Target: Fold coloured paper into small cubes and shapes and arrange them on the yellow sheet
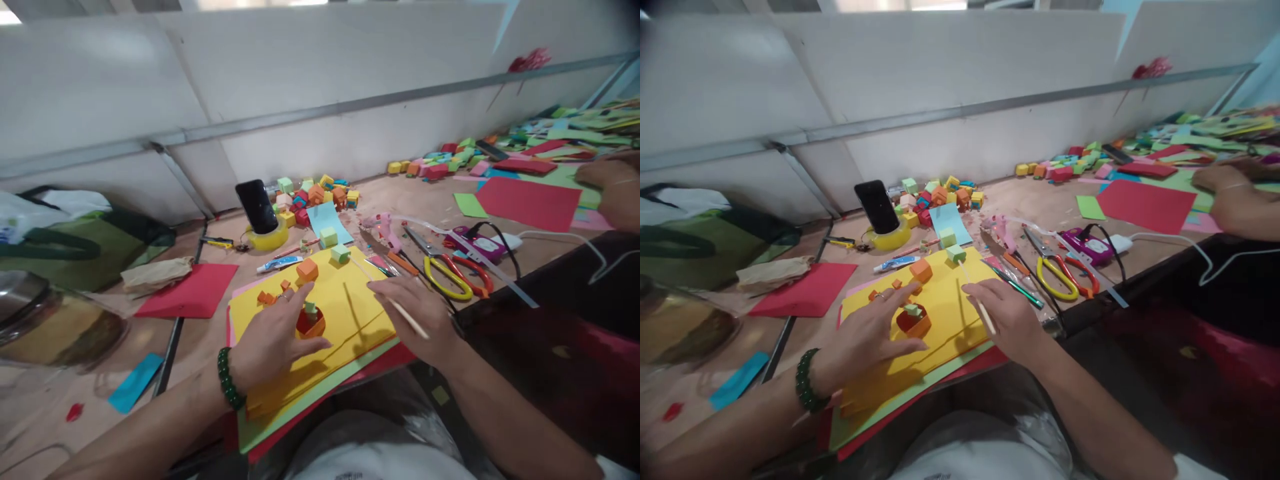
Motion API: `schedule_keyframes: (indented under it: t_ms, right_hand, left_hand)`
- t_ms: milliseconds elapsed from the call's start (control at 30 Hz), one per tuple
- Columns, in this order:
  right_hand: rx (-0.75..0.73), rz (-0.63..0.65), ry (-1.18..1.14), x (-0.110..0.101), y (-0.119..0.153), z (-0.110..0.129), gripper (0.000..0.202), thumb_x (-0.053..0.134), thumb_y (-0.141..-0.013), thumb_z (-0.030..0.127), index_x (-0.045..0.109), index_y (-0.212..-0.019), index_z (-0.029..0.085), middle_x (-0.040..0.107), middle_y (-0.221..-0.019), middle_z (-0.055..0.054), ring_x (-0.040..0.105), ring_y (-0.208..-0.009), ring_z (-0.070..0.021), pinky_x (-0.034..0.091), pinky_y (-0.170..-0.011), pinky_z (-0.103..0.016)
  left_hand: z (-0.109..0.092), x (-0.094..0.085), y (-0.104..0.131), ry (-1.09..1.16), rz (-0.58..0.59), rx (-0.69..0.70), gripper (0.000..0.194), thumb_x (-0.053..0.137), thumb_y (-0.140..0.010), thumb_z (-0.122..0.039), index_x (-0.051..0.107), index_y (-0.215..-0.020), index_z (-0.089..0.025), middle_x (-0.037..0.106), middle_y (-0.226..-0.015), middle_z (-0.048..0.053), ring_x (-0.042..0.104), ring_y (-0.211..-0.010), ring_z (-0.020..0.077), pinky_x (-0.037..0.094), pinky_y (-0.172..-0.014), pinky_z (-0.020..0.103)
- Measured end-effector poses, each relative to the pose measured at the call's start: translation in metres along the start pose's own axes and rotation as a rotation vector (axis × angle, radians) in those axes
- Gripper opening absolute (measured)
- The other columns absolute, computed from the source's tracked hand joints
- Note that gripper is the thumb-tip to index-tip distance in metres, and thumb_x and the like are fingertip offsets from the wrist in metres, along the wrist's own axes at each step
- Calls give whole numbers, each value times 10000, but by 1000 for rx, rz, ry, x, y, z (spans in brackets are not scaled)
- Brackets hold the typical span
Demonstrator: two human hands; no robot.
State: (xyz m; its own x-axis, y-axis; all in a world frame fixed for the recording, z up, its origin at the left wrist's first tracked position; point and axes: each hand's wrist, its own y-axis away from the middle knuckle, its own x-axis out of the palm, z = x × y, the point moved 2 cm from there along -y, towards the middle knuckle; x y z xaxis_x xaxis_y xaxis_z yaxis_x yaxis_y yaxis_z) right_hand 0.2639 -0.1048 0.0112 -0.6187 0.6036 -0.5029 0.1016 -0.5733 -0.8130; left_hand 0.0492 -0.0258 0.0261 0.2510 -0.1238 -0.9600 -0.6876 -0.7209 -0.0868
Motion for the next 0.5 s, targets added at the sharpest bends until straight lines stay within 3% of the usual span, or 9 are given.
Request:
schedule_keyframes:
  t_ms: [133, 267, 400, 500]
  right_hand:
    - [-61, 339, 162, 24, 22, -15, 259, 443, -898, 102, 628, -1072, 153, 681, -907, -107, 628, -821, -194, 533, -694, -302]
    - [-51, 612, 262, 32, 30, -24, 359, 456, -863, 60, 612, -1160, 189, 675, -922, -87, 595, -850, -189, 512, -723, -283]
    - [63, 661, 375, 21, -9, -32, 543, 433, -816, 8, 506, -1310, 222, 672, -984, -79, 613, -874, -197, 479, -796, -316]
    - [136, 663, 507, 25, -53, -44, 450, 439, -843, 68, 545, -1263, 190, 642, -1131, -131, 583, -1058, -274, 449, -865, -396]
  left_hand:
    - [11, -15, 9, 98, -262, -47, 582, 598, -781, -544, 512, -1270, -241, 662, -994, 66, 629, -801, 209, 487, -697, 308]
    - [46, -13, 2, 474, -460, -91, 394, 473, -870, -482, 611, -1097, -191, 642, -847, 34, 562, -650, 137, 453, -608, 251]
    - [77, 2, -8, 732, -611, -178, 350, 531, -815, -456, 624, -967, -155, 631, -790, 21, 505, -588, 111, 433, -565, 232]
    - [87, 11, -10, 772, -664, -171, 312, 579, -778, -420, 634, -938, -157, 649, -804, 25, 544, -651, 125, 446, -608, 237]
